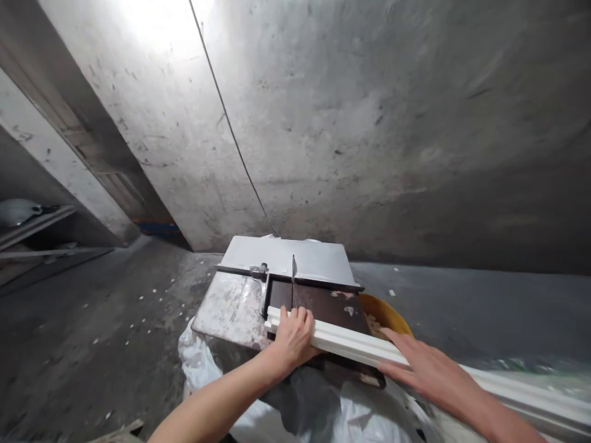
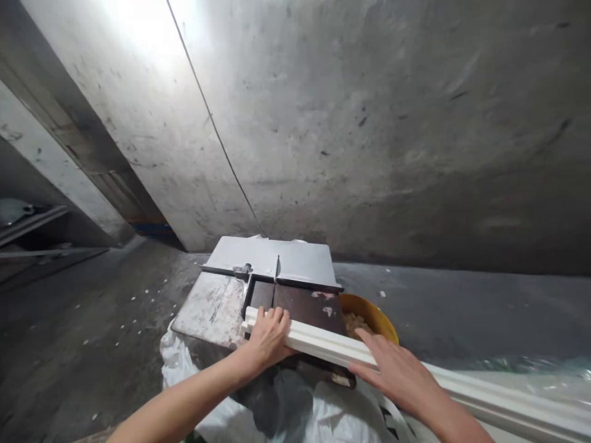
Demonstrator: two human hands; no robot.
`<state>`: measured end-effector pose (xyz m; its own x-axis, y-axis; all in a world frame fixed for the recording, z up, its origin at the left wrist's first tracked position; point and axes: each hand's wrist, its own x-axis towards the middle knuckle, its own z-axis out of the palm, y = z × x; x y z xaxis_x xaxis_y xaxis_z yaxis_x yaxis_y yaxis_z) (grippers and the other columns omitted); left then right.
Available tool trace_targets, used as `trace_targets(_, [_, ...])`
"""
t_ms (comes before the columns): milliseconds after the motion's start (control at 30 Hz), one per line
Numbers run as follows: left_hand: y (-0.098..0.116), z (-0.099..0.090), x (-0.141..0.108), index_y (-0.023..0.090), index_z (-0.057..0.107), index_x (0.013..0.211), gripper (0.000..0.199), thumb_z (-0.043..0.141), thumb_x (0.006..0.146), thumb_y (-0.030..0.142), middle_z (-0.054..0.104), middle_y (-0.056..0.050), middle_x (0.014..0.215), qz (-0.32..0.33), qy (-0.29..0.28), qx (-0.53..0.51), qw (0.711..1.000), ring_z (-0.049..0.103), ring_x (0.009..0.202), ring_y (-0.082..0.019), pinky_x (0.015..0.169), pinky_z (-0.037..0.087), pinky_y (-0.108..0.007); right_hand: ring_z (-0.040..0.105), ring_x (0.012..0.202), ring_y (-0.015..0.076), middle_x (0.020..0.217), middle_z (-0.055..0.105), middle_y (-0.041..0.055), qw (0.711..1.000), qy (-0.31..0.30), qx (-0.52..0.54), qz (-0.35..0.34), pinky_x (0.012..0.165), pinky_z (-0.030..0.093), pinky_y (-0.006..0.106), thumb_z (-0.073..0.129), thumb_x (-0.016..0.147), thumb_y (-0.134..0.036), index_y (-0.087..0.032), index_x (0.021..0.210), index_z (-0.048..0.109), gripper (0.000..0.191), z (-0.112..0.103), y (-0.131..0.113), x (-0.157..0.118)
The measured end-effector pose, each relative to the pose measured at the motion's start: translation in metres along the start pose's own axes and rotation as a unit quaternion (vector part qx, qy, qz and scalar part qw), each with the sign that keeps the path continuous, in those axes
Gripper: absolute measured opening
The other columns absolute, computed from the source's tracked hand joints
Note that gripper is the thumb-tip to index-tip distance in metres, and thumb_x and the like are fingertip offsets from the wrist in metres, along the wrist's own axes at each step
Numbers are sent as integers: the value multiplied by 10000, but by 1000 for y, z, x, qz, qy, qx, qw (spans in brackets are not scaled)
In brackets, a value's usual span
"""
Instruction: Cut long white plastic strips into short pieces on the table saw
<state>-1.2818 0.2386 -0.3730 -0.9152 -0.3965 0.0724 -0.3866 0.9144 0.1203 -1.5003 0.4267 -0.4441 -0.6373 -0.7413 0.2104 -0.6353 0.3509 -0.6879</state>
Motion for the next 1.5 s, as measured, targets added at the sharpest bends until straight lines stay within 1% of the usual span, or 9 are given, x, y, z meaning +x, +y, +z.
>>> trace_targets(133, [-3, 3, 1, 162, 493, 1178, 647, 672, 756, 619, 570, -118, 1081, 62, 45, 14, 997, 526, 1007, -300, 958, 359, -472, 627, 866, 261, 911, 660, 71, 996, -61, -56, -25, 762, 491, 402, 543, 796, -698, -290, 974, 656, 460, -11, -3, 3])
trace_targets(300, [-1, -7, 23, 171, 526, 1080, 707, 662, 683, 740, 590, -81, 1020, 60, 62, 79, 993, 548, 966, -283, 922, 392, -455, 657, 821, 287, 880, 701, 84, 938, -269, -212, -56, 680, 461, 368, 335, 879, -698, -243, 859, 659, 558, -38, -32, 39])
trace_targets(500, [13, -14, 21, 159, 568, 1034, 862, 625, 548, 868, 615, -95, 944, 34, -32, 79, 996, 590, 867, -289, 762, 438, -387, 597, 1049, 298, 1159, 628, 134, 955, -119, -229, -148, 861, 447, 405, 453, 891, -607, -192, 1247, 534, 552, -42, -27, 8])
trace_targets(733, [18, -5, 15, 174, 409, 1336, 945, 510, 688, 854, 531, -123, 1269, 159, 31, 51, 986, 497, 1113, -292, 1039, 287, -457, 650, 849, 285, 931, 689, 75, 946, -247, -199, -63, 681, 454, 337, 493, 830, -684, -243, 977, 652, 491, -49, -22, 31])
trace_targets(900, [18, -1, 21, 169, 521, 1206, 974, 539, 572, 909, 589, -103, 1044, 110, -8, 56, 992, 542, 945, -296, 864, 401, -415, 582, 1022, 257, 1128, 613, 109, 967, -105, -165, -166, 873, 438, 368, 496, 905, -526, -203, 1238, 541, 466, -46, -17, 14])
trace_targets(1067, [16, 2, 17, 174, 322, 1454, 1080, 465, 662, 894, 521, -154, 1300, 159, 16, 57, 985, 496, 1147, -328, 1033, 307, -494, 594, 987, 217, 1062, 641, 55, 965, -148, -148, -157, 864, 424, 328, 341, 984, -498, -264, 1176, 591, 393, -48, -13, 11])
trace_targets(1167, [11, 7, 19, 175, 191, 1518, 1097, 352, 711, 901, 279, -170, 1534, 189, 31, 74, 979, 264, 1388, -371, 1135, 112, -564, 629, 926, 217, 993, 684, 31, 964, -193, -162, -82, 789, 434, 308, 262, 989, -539, -278, 1041, 656, 475, -47, -16, 35])
trace_targets(1367, [9, 8, 37, 141, 151, 1525, 1302, 391, 557, 979, 118, -200, 1579, 125, -96, 51, 986, 90, 1448, -411, 1119, 104, -640, 672, 760, 273, 728, 697, 112, 951, -231, -205, -32, 704, 459, 338, 246, 939, -656, -208, 727, 730, 693, -36, -21, 72])
trace_targets(1500, [12, 2, 45, 139, 87, 1530, 1401, 484, 477, 974, 72, -213, 1580, 108, -172, 38, 978, 36, 1449, -422, 1110, 124, -645, 579, 1135, 287, 1186, 656, 137, 959, -179, -213, -56, 966, 405, 401, 313, 974, -540, -193, 1249, 624, 541, -30, -31, 56])
